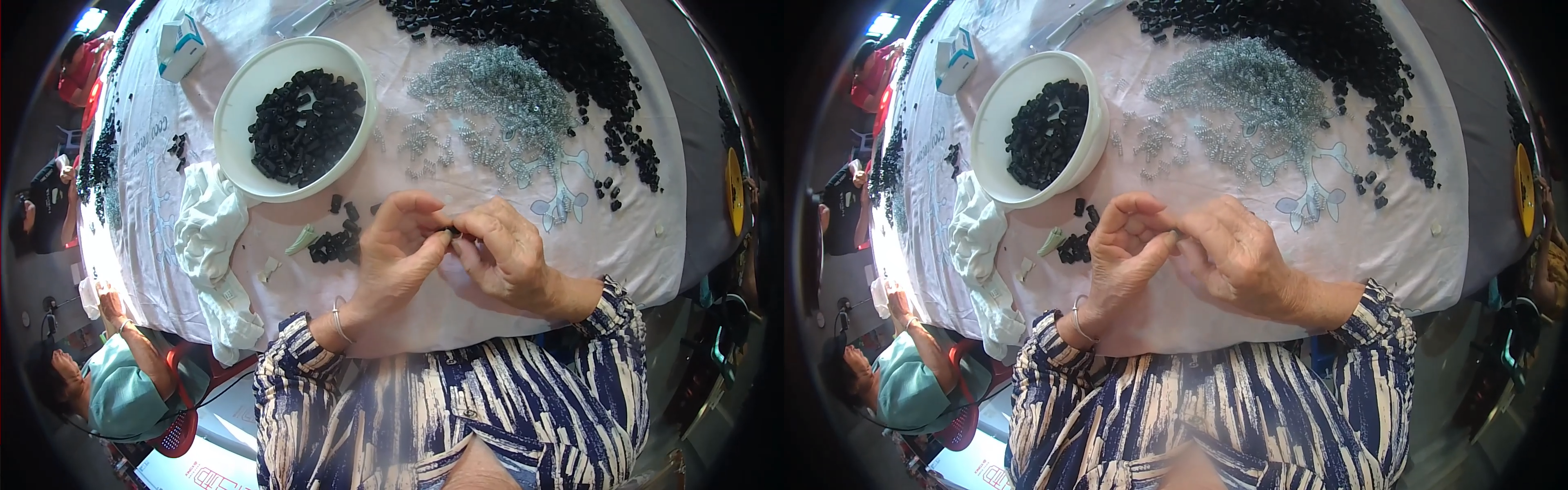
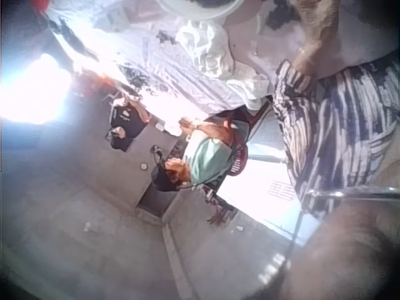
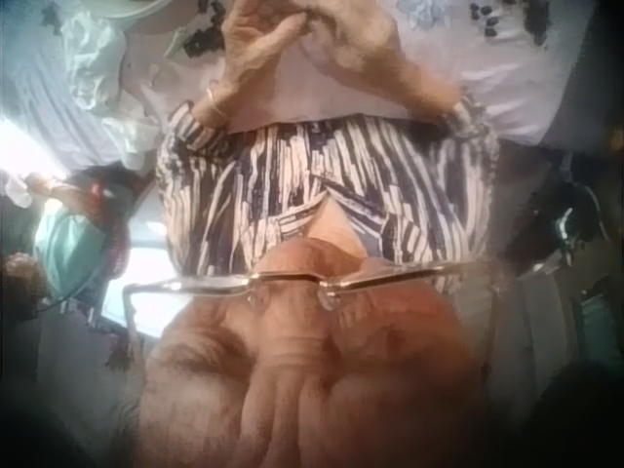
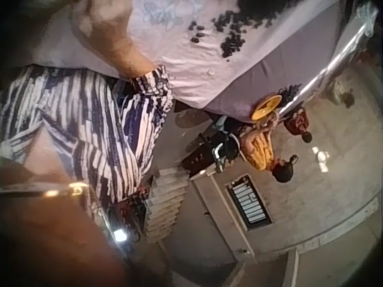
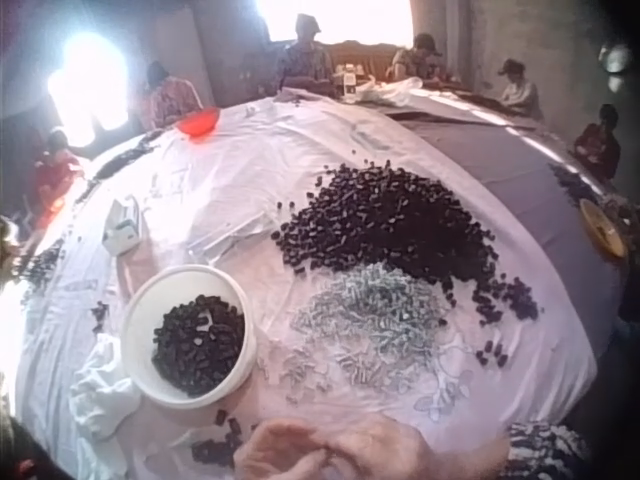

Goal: The person assembles cord locks by inserting small springs into the plastic housings and pressing the inner pieces into the casings by hand.

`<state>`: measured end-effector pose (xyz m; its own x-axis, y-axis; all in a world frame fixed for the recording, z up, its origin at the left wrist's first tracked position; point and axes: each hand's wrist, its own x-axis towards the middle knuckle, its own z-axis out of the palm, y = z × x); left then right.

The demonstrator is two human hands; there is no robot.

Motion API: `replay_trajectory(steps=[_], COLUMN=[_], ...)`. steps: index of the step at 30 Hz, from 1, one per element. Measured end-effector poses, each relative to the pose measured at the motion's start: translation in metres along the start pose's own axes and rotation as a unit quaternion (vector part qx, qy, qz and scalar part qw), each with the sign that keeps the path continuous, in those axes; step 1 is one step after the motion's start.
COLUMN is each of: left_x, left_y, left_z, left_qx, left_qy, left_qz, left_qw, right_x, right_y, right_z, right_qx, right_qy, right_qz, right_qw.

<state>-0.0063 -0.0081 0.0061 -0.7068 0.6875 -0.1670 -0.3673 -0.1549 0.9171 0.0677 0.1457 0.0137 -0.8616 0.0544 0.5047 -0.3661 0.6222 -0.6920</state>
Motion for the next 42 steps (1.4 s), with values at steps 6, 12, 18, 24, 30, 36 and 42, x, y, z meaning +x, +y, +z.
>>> replay_trajectory(steps=[6, 12, 18, 24, 30, 36, 42], left_x=[0.001, -0.001, 0.000, -0.003, -0.006, -0.005, -0.004], left_y=[0.007, 0.009, 0.004, 0.000, 0.001, 0.002, 0.003], left_z=[0.001, 0.005, 0.003, 0.001, 0.000, -0.002, -0.002], left_qx=[-0.020, -0.029, -0.025, -0.044, -0.027, -0.041, -0.045], left_qy=[-0.001, -0.005, -0.014, -0.013, -0.009, -0.004, -0.012], left_qz=[-0.025, -0.030, -0.014, -0.010, -0.019, -0.034, -0.038], left_qw=[1.000, 0.999, 0.999, 0.999, 0.999, 0.999, 0.998], right_x=[0.000, -0.002, -0.002, -0.001, -0.005, -0.006, -0.003], right_y=[-0.002, 0.003, 0.007, 0.010, 0.012, 0.013, 0.013], right_z=[0.004, 0.006, 0.006, 0.005, 0.004, 0.006, 0.004], right_qx=[-0.060, -0.143, -0.138, -0.179, -0.155, -0.170, -0.178], right_qy=[0.003, 0.034, 0.052, 0.035, 0.019, 0.010, 0.002], right_qz=[-0.025, -0.066, -0.084, -0.135, -0.168, -0.174, -0.159], right_qw=[0.998, 0.987, 0.986, 0.974, 0.973, 0.970, 0.971])
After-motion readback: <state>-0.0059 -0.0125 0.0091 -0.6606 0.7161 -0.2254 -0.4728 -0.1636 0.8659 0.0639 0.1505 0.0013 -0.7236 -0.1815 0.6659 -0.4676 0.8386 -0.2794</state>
